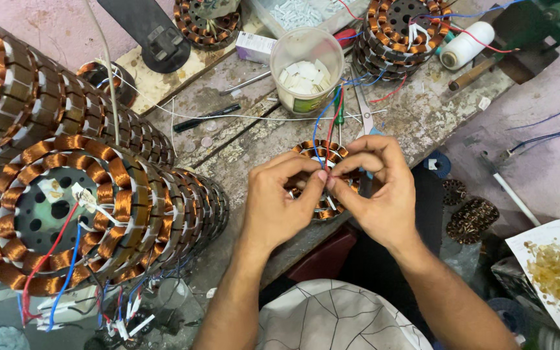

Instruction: The person organizes and threads wires through the slots of copper-wound electric motor stators on a workshop table.

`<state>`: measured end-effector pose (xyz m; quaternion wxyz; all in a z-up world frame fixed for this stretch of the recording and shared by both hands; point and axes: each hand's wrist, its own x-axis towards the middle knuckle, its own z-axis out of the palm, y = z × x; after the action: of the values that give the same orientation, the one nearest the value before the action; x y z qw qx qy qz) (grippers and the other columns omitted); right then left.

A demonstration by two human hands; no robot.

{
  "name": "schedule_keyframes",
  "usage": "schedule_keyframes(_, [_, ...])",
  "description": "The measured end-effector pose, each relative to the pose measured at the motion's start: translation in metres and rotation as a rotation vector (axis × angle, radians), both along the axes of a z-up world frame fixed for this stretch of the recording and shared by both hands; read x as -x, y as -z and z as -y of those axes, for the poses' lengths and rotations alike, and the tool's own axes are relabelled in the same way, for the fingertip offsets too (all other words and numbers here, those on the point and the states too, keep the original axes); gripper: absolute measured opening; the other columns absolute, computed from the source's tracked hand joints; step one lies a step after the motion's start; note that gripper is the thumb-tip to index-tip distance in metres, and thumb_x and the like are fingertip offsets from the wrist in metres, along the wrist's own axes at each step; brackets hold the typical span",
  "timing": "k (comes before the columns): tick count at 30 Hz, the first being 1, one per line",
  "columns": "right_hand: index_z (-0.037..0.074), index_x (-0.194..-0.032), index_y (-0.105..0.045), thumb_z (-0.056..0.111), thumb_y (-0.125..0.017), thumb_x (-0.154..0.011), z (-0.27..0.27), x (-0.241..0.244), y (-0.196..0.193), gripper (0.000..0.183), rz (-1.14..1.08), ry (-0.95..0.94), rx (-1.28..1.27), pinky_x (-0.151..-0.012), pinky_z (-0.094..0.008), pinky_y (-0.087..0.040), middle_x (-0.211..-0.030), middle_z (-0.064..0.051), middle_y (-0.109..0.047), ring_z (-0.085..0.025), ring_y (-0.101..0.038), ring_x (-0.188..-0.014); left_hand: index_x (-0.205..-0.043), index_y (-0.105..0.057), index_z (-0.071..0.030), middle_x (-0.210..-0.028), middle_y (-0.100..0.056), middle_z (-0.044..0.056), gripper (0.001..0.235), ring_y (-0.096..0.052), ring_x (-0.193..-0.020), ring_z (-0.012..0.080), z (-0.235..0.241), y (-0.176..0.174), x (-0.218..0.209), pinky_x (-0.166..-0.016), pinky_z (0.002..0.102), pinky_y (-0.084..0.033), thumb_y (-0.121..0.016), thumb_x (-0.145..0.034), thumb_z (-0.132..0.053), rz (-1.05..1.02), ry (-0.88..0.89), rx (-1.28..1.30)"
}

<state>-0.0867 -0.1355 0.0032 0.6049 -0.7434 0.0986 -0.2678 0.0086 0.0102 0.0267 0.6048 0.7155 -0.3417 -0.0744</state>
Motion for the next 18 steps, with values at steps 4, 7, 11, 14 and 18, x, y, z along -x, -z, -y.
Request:
schedule_keyframes(4, [0.002, -0.119, -0.044, -0.010, -0.079, -0.083, 0.000, -0.003, 0.006, 0.052, 0.030, 0.026, -0.032, -0.088, -0.026, -0.056, -0.104, -0.006, -0.061, -0.011, -0.069, -0.095, -0.096, -0.070, 0.002, -0.088, -0.069, 0.014, 0.007, -0.072, -0.075, 0.0258, 0.003, -0.001, 0.006, -0.066, 0.033, -0.056, -0.067, -0.091, -0.003, 0.141, -0.047, -0.039])
schedule_keyframes(7, [0.005, -0.115, -0.039, -0.012, -0.077, -0.086, 0.000, -0.004, 0.012, 0.051, 0.102, -0.014, -0.138, -0.088, -0.026, -0.055, -0.099, -0.007, -0.065, -0.012, -0.068, -0.093, -0.097, -0.067, 0.001, -0.090, -0.068, 0.015, 0.008, -0.072, -0.076, 0.0285, 0.005, 0.000, 0.009, -0.066, 0.036, -0.057, -0.067, -0.091, -0.004, 0.150, -0.061, -0.040])
schedule_keyframes(11, [0.008, -0.109, -0.034, -0.017, -0.074, -0.088, -0.002, -0.007, 0.019, 0.052, 0.173, -0.003, -0.106, -0.094, -0.028, -0.053, -0.098, -0.011, -0.069, -0.015, -0.066, -0.095, -0.096, -0.066, 0.002, -0.090, -0.067, 0.016, 0.009, -0.070, -0.075, 0.0304, 0.008, 0.001, 0.012, -0.065, 0.038, -0.056, -0.068, -0.091, -0.005, 0.196, -0.129, -0.042])
schedule_keyframes(14, [0.009, -0.108, -0.030, -0.018, -0.074, -0.088, -0.004, -0.007, 0.023, 0.055, 0.203, 0.045, -0.087, -0.095, -0.029, -0.053, -0.098, -0.013, -0.067, -0.016, -0.066, -0.094, -0.091, -0.064, 0.001, -0.086, -0.065, 0.015, 0.011, -0.070, -0.069, 0.0290, 0.010, 0.001, 0.014, -0.061, 0.038, -0.055, -0.069, -0.090, -0.008, 0.134, -0.144, -0.080])
schedule_keyframes(18, [0.010, -0.106, -0.030, -0.018, -0.073, -0.086, -0.011, -0.004, 0.028, 0.055, 0.223, 0.077, -0.195, -0.092, -0.030, -0.054, -0.104, -0.013, -0.060, -0.019, -0.068, -0.095, -0.094, -0.059, 0.001, -0.090, -0.063, 0.015, 0.013, -0.068, -0.074, 0.0305, 0.010, 0.003, 0.013, -0.065, 0.039, -0.054, -0.068, -0.092, -0.008, 0.111, -0.102, -0.076])
